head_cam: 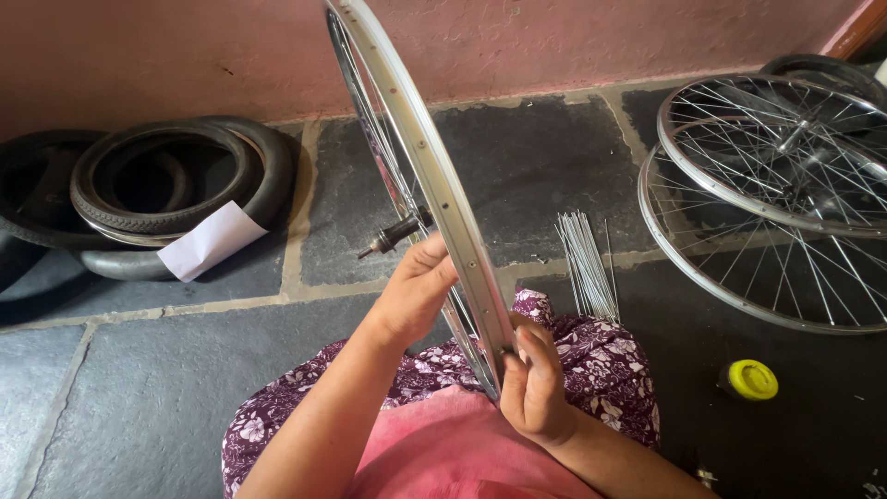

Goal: The person laces a bicycle wheel by inserting spokes through the rim and hub. They repeatedly pick up spokes, thread them through the rim holes, and connect them to the hub, gradually building the wheel structure.

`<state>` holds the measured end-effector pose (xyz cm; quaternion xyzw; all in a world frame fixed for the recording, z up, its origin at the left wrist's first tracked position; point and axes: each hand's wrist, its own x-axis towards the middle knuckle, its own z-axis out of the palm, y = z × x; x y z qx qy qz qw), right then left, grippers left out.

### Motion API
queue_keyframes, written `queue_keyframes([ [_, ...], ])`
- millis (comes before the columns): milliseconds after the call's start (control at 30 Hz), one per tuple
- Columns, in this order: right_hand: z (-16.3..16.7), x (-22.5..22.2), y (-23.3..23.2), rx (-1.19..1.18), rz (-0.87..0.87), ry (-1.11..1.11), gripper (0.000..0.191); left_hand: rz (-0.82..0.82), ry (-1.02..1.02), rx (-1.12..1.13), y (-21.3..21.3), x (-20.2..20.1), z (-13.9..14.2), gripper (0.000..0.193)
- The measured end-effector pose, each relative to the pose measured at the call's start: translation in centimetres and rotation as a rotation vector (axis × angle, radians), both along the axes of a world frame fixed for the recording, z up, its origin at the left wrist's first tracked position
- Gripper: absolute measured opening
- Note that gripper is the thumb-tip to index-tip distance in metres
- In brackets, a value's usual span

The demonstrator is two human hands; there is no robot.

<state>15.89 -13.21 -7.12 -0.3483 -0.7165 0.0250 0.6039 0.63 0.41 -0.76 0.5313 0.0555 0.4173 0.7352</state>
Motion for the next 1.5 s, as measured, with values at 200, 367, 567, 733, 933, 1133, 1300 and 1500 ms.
queue_keyframes([
  [200,0.1,-0.1,0.1,0.000,0.010,0.017,0.051,0.080,0.019,-0.030,-0.2,0.2,-0.4,0.022],
  [367,0.2,-0.1,0.1,0.012,-0.028,-0.004,0.053,0.030,0.044,-0.008,-0.3,0.1,-0.1,0.026],
  [567,0.1,-0.1,0.0,0.012,0.042,0.002,0.052,0.027,0.004,-0.076,-0.2,-0.2,0.5,0.022],
  [733,0.0,-0.2,0.2,0.017,0.018,-0.006,0.052,0.046,0.046,-0.011,-0.1,0.0,-0.5,0.026],
  [933,-0.5,-0.1,-0.1,-0.010,0.062,0.016,0.051,-0.024,-0.003,-0.031,0.3,-0.5,-0.7,0.021],
  [1133,-0.9,-0.1,-0.1,-0.006,-0.011,-0.006,0.052,0.051,-0.001,-0.042,-0.1,0.0,-0.8,0.021],
  [1300,-1.3,-0.2,0.1,-0.047,0.057,0.060,0.054,0.003,-0.034,0.002,-0.7,0.1,0.4,0.025],
  [1500,0.9,-3.8,2.7,-0.187,0.277,0.393,0.053,0.653,0.151,0.366,-3.5,-1.4,5.0,0.054],
])
